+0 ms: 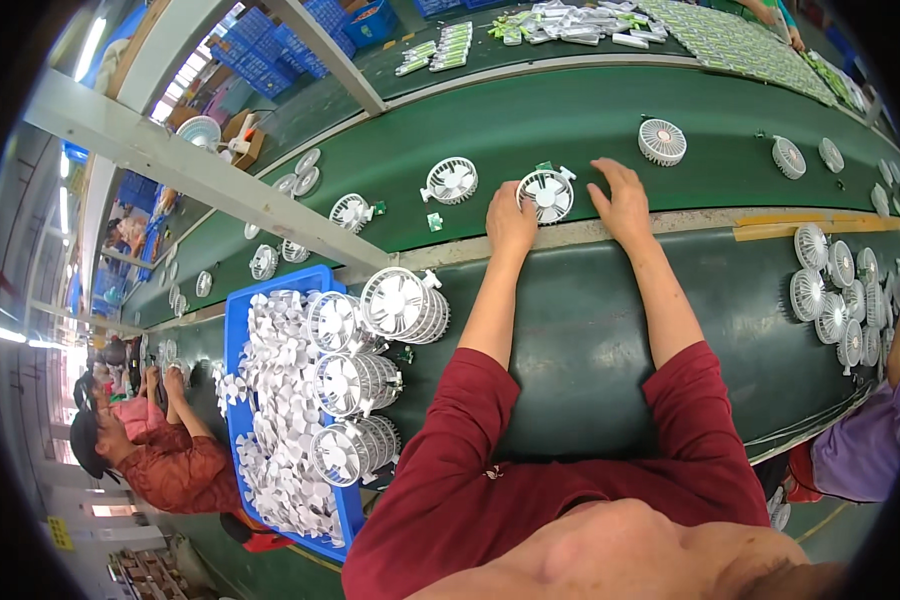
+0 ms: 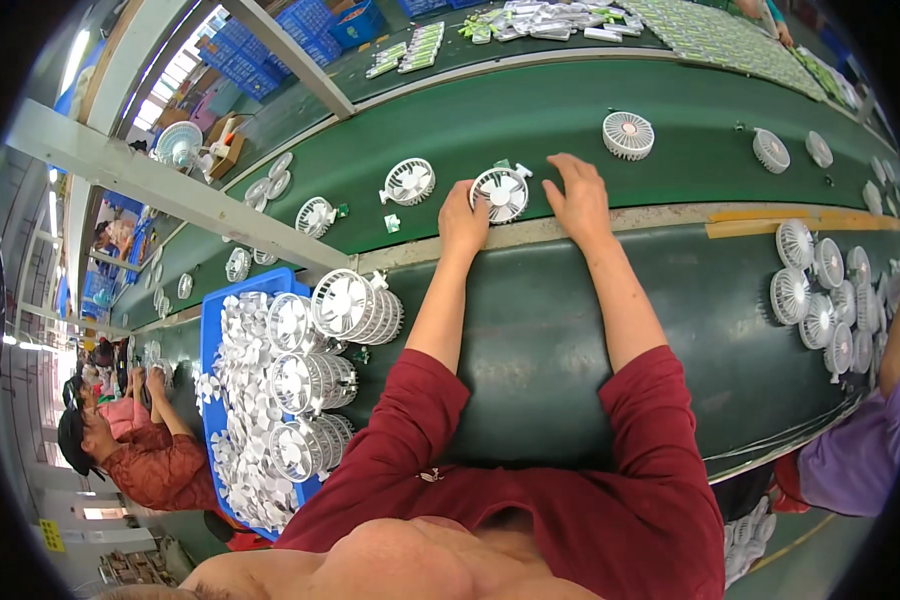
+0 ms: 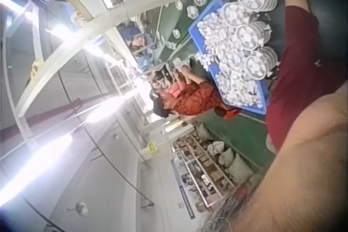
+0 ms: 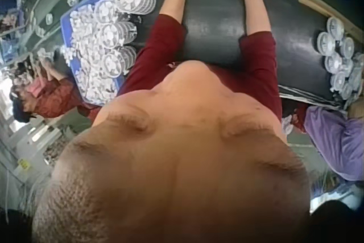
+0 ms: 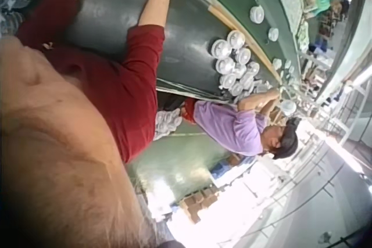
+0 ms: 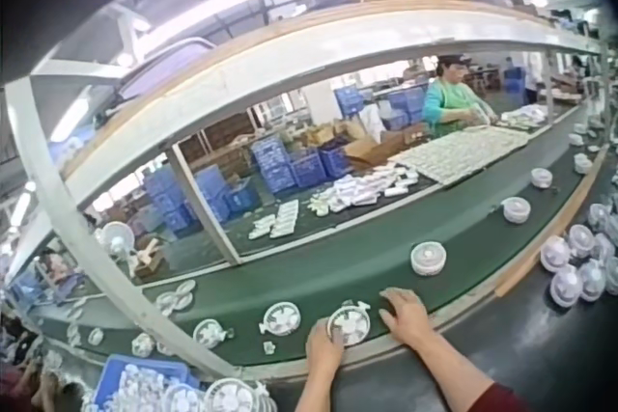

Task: The person assembles small portable fans along a conveyor belt, gathering parts from the belt, inserting internal components and fan blades into the housings by hand, and pressing on the front fan covers.

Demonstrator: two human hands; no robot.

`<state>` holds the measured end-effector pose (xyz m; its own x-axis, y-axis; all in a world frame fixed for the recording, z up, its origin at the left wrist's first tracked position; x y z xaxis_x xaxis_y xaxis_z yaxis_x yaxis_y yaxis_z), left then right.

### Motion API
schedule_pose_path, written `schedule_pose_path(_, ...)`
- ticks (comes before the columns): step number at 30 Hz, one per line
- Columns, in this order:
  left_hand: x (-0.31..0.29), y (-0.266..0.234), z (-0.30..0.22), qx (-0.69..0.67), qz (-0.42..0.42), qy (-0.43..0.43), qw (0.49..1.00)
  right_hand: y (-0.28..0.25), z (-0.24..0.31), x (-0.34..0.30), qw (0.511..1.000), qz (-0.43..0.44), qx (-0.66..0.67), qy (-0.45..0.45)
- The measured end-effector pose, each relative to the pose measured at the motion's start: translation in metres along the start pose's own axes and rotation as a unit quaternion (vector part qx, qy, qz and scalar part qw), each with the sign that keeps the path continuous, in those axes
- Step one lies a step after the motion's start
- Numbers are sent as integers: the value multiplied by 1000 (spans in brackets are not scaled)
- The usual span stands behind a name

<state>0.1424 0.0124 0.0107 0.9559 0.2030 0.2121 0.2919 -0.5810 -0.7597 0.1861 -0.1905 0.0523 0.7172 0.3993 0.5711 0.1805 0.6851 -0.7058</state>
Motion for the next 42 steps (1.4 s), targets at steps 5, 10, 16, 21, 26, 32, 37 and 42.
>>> schedule_pose_path(5, -11, -5, -8, -90, -69, -3, 994, 32, -7, -2, 961, 96, 238, 100)
schedule_pose_path(10, -21, -20, -10, -179, -130, 44, 974, 60, 6, -2, 903, 175, 376, 111)
schedule_pose_path(16, -79, -18, 9, -313, -133, -12, 940, 82, 28, 38, 873, 158, 441, 132)
schedule_pose_path(21, -136, -10, -43, -266, -51, 62, 961, 115, 56, 98, 962, 130, 233, 53)
schedule_pose_path(26, -135, -1, -49, -254, -46, 75, 963, 183, 16, 97, 974, 218, 53, 13)
schedule_pose_path(32, -141, -4, -56, -271, -35, 81, 959, 188, -9, 102, 949, 275, 150, 45)
schedule_pose_path(37, -131, -1, -53, -253, -48, 92, 962, 179, 8, 95, 933, 294, 207, 7)
schedule_pose_path(42, -134, -6, -44, -230, -52, 81, 968, 153, 74, 62, 844, 348, 394, 102)
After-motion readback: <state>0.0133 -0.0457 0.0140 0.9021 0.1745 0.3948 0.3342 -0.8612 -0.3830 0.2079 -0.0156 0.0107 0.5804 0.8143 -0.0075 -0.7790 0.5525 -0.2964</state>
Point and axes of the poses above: each hand's wrist, its own x-axis towards the middle knuckle, its own y-axis out of the palm, z = x × y, the point moved 9 cm from there along x, towards the middle knuckle, and after that the axes turned 14 degrees about z, right-handed, at the moved point
